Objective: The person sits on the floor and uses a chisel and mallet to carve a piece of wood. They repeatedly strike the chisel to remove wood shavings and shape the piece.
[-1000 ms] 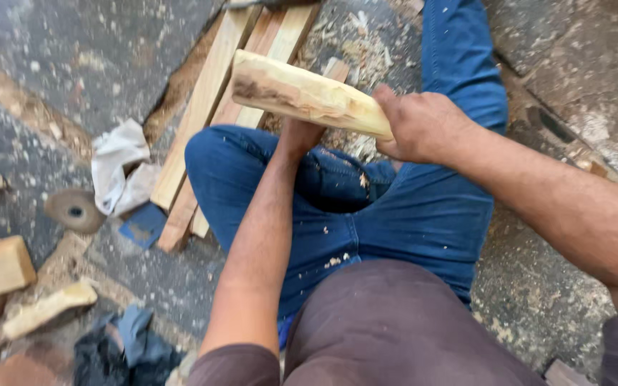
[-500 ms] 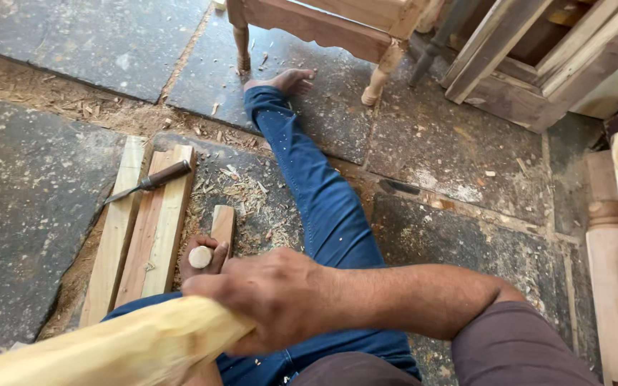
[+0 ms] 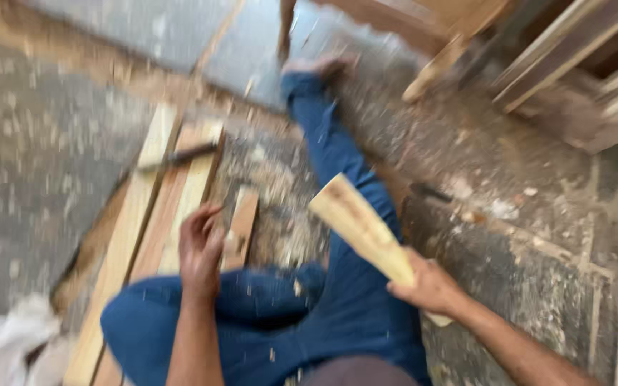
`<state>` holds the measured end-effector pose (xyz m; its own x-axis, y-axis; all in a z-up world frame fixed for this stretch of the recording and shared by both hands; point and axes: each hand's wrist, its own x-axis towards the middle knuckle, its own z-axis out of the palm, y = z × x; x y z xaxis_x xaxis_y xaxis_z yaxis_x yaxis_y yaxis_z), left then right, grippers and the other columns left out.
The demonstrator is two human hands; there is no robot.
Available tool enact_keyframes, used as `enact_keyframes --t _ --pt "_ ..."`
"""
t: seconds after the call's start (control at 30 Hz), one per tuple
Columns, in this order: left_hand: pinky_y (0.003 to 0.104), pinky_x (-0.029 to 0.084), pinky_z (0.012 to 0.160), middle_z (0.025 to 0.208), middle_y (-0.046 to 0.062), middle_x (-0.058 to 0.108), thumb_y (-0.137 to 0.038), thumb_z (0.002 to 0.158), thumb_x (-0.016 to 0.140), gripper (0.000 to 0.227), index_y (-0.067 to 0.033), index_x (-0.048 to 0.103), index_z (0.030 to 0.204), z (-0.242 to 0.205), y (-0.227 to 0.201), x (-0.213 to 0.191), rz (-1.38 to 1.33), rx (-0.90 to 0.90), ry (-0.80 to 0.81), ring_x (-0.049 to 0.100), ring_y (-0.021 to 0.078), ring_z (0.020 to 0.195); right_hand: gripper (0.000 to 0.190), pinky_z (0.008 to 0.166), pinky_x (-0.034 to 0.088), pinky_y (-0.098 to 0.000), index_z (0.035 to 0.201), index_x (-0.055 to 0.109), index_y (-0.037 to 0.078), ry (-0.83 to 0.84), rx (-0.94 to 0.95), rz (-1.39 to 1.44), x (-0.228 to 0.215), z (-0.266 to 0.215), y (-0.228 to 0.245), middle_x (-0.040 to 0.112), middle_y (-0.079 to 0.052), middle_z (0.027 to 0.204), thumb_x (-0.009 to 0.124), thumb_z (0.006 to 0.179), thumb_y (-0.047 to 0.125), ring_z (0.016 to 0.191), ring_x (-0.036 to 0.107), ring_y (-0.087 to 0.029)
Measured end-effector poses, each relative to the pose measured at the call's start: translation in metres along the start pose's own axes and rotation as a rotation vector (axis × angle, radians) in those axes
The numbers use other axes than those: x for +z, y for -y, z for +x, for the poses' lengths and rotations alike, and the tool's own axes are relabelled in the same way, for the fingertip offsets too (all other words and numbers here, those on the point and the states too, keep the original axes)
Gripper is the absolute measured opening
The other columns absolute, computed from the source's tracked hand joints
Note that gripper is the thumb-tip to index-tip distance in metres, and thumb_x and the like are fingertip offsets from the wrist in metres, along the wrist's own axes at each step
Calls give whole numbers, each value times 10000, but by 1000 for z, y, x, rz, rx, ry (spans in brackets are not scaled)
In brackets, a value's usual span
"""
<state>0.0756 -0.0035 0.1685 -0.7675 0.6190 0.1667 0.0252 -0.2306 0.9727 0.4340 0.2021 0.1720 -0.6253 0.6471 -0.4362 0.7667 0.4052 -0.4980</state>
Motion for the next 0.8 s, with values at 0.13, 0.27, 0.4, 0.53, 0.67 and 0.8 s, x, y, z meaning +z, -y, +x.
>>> enact_keyframes --t 0.13,0.27,0.4,0.53,0.67,0.8 --pt "306 519 621 768 66 718 -265 929 747 179 -125 747 1042 -24 21 4 651 -112 -68 676 143 661 826 849 600 -481 1404 522 107 22 186 -134 35 -25 -23 757 -227 1062 813 707 442 972 764 -376" --pt "273 479 560 684 31 671 -209 922 752 162 -108 747 1049 -45 69 -10 442 -251 -169 599 92 601 804 897 579 -517 1394 550 111 -1 149 -183 33 -10 -22 741 -258 1084 822 711 437 1025 732 -421" --pt "241 544 696 878 -14 692 -107 981 748 130 -97 687 1096 -78 65 -38 181 -99 -208 635 29 798 817 908 569 -533 1400 536 101 16 154 -182 25 -6 -20 732 -265 1093 820 712 439 1034 720 -451" --pt "246 463 533 658 -24 647 -112 905 801 165 -106 727 1052 -64 24 -31 443 -274 -141 578 49 600 798 873 563 -541 1375 536 77 0 131 -164 29 -11 -29 723 -267 1091 807 714 434 1035 700 -472" --pt "375 563 664 962 130 764 -352 899 730 312 -131 686 1116 21 2 39 655 78 91 722 280 738 755 883 573 -539 1330 557 80 72 196 -235 26 -17 -41 735 -267 1079 815 722 447 1034 713 -465" --pt "431 558 742 711 114 761 -457 856 729 415 -203 678 1180 90 -9 64 850 -375 392 742 248 721 761 864 588 -517 1327 553 81 70 186 -154 28 1 -27 744 -252 1064 808 710 446 987 745 -438"
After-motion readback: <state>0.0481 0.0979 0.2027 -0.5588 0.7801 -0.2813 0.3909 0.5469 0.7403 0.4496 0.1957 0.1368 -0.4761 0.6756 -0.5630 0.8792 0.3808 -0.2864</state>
